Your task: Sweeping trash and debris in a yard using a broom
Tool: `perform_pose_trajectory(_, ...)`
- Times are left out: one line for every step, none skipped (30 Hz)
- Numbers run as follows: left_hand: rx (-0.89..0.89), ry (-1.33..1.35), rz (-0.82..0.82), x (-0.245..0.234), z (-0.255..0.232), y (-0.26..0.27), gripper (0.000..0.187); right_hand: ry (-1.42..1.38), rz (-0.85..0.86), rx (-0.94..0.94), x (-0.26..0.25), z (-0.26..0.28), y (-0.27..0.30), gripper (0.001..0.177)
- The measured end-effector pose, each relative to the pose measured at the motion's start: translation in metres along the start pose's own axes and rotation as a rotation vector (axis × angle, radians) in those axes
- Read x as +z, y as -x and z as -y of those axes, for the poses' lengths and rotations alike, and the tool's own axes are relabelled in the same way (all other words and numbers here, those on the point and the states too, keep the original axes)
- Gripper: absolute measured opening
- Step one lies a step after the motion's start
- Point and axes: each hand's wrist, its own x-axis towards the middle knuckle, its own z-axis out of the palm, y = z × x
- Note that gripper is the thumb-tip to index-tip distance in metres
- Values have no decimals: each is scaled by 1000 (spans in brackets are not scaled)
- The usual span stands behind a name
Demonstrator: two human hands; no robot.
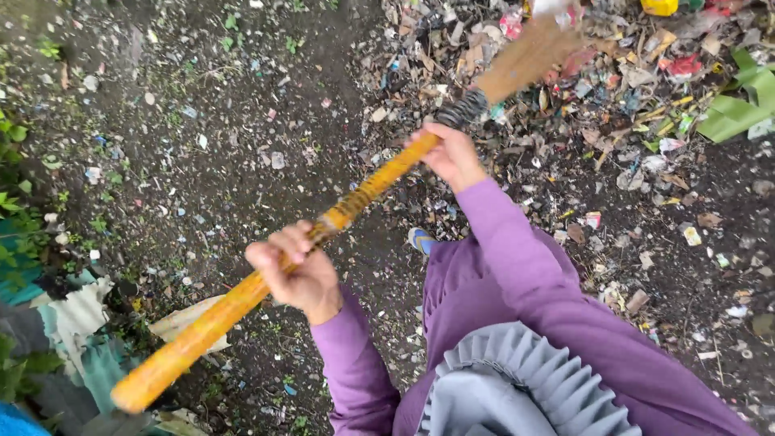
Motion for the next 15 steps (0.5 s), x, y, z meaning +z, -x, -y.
perform_pose_trajectory(61,-1,7,3,-17,2,17,50,66,36,6,-20,-19,19)
perform_pose_trajectory(145,6,25,7,-29,-2,14,104,158,66,22,-36,-45,13)
perform_pose_trajectory(152,14,31,3,-36,0,14,107,166,59,33,-50,-53,13)
perform_pose_trajectory(189,-121,12,-1,-46,0,10,78,88,158,44,-66,-61,22)
perform_pose_trajectory(226,-255,-8,-6,-55,1,10,49,12,258,57,-82,-71,32)
perform_pose_trajectory(220,-263,-7,-4,-50,3,10,43,8,264,55,-93,-71,32)
perform_pose_trajectory(197,-366,-43,-4,-45,5,6,147,-62,326,54,-103,-72,43)
perform_pose_trajectory(185,-458,-77,-2,-35,4,10,259,-121,379,59,-108,-77,54)
perform_pose_trajectory(191,-455,-74,-12,-9,10,10,260,-115,376,-19,-134,-127,54)
perform_pose_trajectory(146,-528,-98,-20,15,19,9,216,-134,328,-72,-157,-179,43)
perform_pose_trajectory(101,-600,-121,-30,40,28,11,173,-153,280,-99,-178,-242,33)
perform_pose_trajectory(91,-605,-124,-34,51,32,11,170,-163,284,-137,-165,-264,33)
perform_pose_trajectory(27,-553,-65,-39,63,37,10,187,-245,199,-175,-152,-285,36)
perform_pose_trajectory(-27,-488,-2,-40,81,38,10,208,-316,101,-205,-129,-313,39)
perform_pose_trajectory(-25,-481,-1,-30,91,40,10,210,-315,94,-196,-98,-289,39)
